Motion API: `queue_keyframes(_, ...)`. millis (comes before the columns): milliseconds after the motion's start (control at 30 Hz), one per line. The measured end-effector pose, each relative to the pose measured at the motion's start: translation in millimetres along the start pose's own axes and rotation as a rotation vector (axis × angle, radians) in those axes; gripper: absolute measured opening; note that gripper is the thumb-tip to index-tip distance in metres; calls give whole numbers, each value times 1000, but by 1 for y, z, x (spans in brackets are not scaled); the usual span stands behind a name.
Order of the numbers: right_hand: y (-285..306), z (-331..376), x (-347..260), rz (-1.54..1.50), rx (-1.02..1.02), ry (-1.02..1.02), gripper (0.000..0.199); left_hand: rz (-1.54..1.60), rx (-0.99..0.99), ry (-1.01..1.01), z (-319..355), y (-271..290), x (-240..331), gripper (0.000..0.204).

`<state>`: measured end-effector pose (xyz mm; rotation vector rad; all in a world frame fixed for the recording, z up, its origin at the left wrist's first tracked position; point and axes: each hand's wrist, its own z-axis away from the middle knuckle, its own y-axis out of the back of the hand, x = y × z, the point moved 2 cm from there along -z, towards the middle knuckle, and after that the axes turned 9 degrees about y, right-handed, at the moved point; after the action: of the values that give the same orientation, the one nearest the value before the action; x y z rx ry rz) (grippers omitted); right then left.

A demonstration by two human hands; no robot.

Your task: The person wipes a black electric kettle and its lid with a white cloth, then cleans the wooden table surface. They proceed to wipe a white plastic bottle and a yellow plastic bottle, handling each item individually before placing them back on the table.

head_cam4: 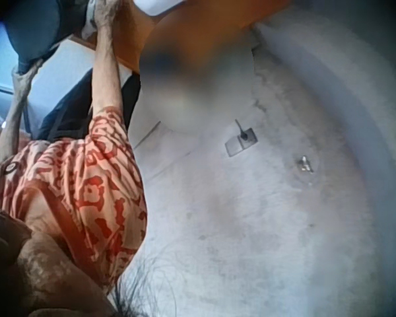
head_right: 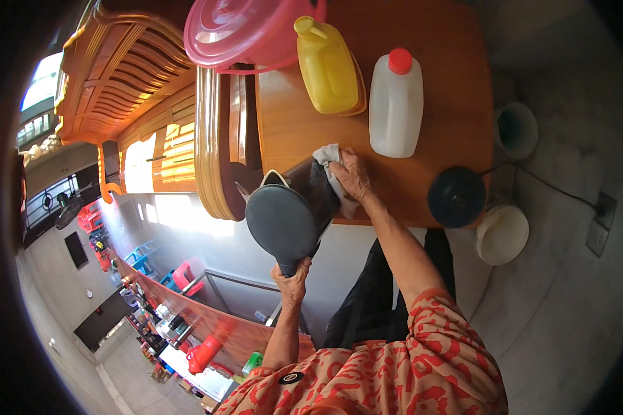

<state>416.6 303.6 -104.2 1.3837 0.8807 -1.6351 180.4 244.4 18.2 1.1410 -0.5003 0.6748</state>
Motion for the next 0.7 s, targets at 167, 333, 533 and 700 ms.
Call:
queue_keyframes(167, 8, 5, -6, 103, -32, -55, 32, -94, 22, -147, -1, 1, 7, 29)
queue_keyframes(333, 17, 28, -87, -155, -119, 98, 30, -490, 191, -586, 5, 0, -7, 32)
queue_keyframes(533, 19, 8, -111, -251, -355, 34, 30, -82, -63, -421, 14, -2, -12, 31)
queue_keyframes(700, 5, -29, -93, -59, -551, 76, 25, 61, -229, -338, 13, -1, 0, 32)
